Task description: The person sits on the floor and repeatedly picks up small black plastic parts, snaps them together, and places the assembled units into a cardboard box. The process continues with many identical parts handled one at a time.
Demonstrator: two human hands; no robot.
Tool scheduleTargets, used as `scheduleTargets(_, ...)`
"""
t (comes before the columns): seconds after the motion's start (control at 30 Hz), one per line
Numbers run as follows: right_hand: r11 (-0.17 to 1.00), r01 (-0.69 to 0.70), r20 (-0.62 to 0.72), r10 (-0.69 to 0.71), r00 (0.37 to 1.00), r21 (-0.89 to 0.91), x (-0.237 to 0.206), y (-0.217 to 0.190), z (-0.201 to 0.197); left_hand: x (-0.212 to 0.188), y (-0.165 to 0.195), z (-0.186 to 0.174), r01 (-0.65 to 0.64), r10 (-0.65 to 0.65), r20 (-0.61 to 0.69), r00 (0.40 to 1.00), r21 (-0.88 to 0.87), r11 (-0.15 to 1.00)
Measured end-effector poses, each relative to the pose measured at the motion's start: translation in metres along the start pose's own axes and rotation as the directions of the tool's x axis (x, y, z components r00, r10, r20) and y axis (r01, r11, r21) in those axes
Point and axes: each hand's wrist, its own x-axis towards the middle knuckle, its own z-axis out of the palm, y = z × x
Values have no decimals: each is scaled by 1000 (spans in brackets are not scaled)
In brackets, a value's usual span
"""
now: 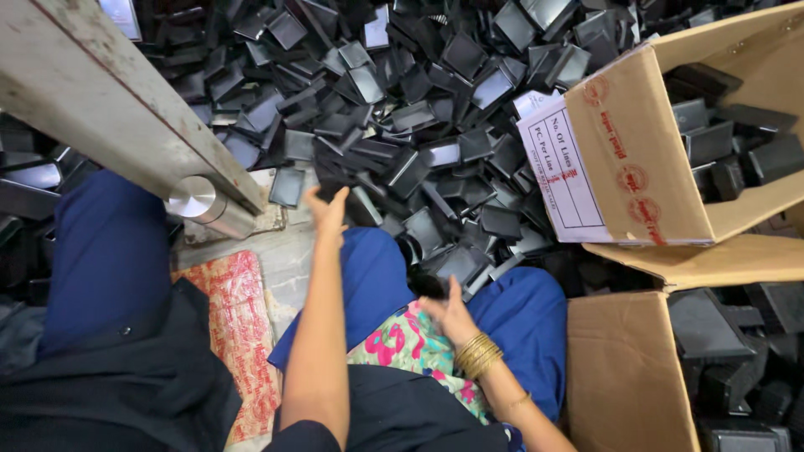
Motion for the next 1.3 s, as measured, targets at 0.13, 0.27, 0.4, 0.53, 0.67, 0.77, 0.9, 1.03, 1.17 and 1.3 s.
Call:
scheduleTargets(0.13,883,245,-142,-205,969,401,33,-51,-10,-37,14,50,-779,741,242,626,227,584)
scheduleTargets(0.27,827,470,-127,-454,882,307,32,-110,-39,-96,2,70,-827,714,633,298,-203,524)
scheduleTargets(0.4,815,473,-109,-532,839,-334,9,-138,-64,-111,1,67,-816,669,702,244,-224,533)
scheduleTargets(0.53,352,387,33,-702,711,-852,-28,-127,-70,-57,19,59,-850,807,293,513,41,526)
scheduleTargets(0.67,328,286,-7,-667,745,-900,-22,-123,-65,39,57,47,-768,820,85,566,415,487)
scheduleTargets(0.77,391,266,-60,-650,757,-881,-2,-131,-61,111,97,59,-679,788,150,597,616,398)
scheduleTargets(0.9,373,317,-30,-688,725,-872,22,-140,-61,186,134,98,-497,475,308,824,795,348)
scheduleTargets(1.03,380,318,-31,-682,730,-868,39,-139,-67,223,137,142,-452,322,360,876,846,284)
scheduleTargets(1.17,395,305,-36,-659,751,-867,40,-138,-72,216,124,157,-597,327,536,778,793,121)
scheduleTargets(1.3,402,334,-20,-664,748,-852,28,-140,-73,148,113,150,-737,385,640,665,646,199)
